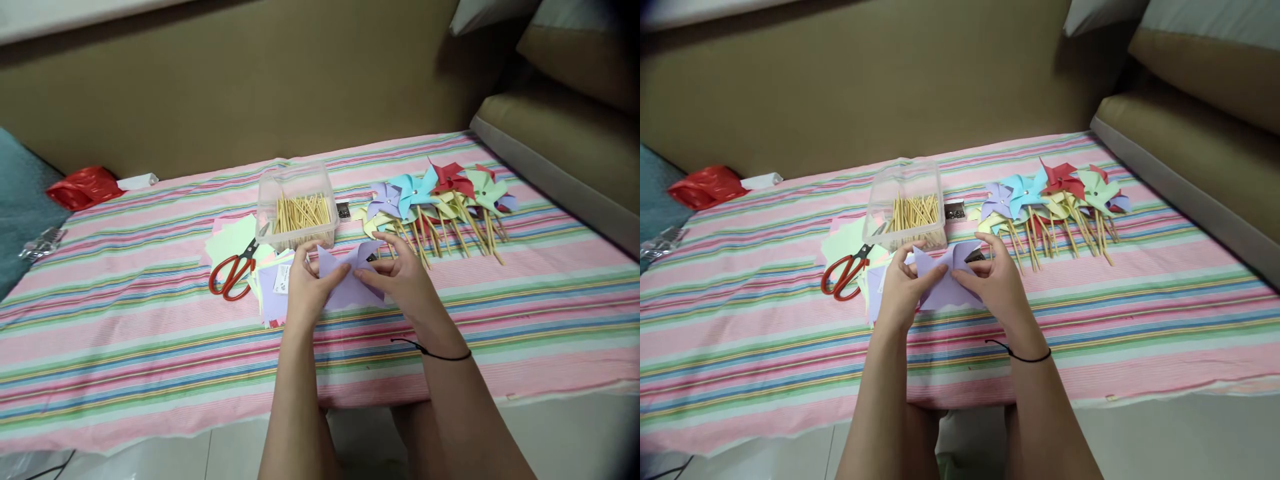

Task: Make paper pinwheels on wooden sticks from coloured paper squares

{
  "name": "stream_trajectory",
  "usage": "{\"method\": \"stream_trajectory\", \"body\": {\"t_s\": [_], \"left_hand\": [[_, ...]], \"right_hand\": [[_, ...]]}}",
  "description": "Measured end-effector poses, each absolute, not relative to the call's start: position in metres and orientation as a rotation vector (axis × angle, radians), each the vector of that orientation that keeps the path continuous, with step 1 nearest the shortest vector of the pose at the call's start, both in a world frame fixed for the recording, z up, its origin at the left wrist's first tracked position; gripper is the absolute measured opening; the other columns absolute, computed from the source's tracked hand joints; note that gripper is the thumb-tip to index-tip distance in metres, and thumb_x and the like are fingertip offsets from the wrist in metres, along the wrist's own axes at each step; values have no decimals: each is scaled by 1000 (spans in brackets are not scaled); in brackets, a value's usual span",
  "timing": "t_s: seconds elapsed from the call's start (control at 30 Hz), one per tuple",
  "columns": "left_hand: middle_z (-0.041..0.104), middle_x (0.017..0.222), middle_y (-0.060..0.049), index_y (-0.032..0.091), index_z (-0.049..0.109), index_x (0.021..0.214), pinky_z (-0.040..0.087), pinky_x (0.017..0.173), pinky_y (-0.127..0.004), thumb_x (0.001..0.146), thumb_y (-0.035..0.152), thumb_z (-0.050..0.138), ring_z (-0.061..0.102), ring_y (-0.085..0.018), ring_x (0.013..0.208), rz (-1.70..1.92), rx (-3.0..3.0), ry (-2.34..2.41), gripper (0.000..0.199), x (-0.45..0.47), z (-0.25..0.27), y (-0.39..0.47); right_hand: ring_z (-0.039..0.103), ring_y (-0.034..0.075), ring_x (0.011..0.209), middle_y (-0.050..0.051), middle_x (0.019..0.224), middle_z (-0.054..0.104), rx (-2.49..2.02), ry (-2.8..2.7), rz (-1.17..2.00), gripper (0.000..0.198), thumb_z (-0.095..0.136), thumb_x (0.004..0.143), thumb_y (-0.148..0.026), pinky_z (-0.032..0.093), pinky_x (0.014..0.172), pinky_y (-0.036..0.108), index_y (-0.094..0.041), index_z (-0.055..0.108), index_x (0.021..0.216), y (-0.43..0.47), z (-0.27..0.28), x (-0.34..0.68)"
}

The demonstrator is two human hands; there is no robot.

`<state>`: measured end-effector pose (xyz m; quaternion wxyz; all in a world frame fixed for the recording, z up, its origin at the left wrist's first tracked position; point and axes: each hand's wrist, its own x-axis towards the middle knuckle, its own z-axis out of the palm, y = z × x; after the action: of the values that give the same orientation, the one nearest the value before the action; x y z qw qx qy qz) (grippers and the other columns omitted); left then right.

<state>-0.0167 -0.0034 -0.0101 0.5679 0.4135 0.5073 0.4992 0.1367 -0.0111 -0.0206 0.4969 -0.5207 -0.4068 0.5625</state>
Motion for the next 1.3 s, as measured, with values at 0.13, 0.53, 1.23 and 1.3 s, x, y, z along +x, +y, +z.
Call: {"method": "stream_trajectory", "body": {"t_s": [0.13, 0.53, 1.23, 1.3], "left_hand": [[69, 65, 1, 21, 48, 110, 48, 46, -22, 62, 32, 84, 60, -13, 48, 1176, 974, 1191, 61, -17, -10, -4], [69, 63, 2, 22, 48, 114, 46, 45, -21, 61, 33, 84, 59, -13, 46, 1178, 982, 1204, 65, -19, -9, -4], [67, 61, 4, 24, 49, 112, 44, 44, -21, 63, 32, 83, 58, -13, 45, 1165, 1005, 1223, 60, -17, -6, -5], [69, 65, 3, 23, 50, 110, 47, 48, -22, 63, 32, 83, 60, -13, 50, 1176, 977, 1175, 58, -17, -6, -5]], "right_hand": [[66, 19, 60, -1, 69, 71, -1245, -988, 1364, 75, 82, 63, -34, 49, 51, 27, -27, 45, 127, -12, -20, 137], [68, 21, 64, -2, 69, 71, -1230, -982, 1385, 74, 83, 62, -33, 52, 57, 31, -28, 45, 126, -13, -18, 136], [67, 20, 59, -3, 69, 70, -1227, -979, 1383, 65, 84, 61, -34, 51, 51, 29, -29, 47, 114, -12, -19, 134], [66, 20, 58, -3, 69, 71, -1216, -952, 1378, 64, 83, 61, -33, 51, 51, 29, -28, 47, 113, -12, -19, 134]]}}
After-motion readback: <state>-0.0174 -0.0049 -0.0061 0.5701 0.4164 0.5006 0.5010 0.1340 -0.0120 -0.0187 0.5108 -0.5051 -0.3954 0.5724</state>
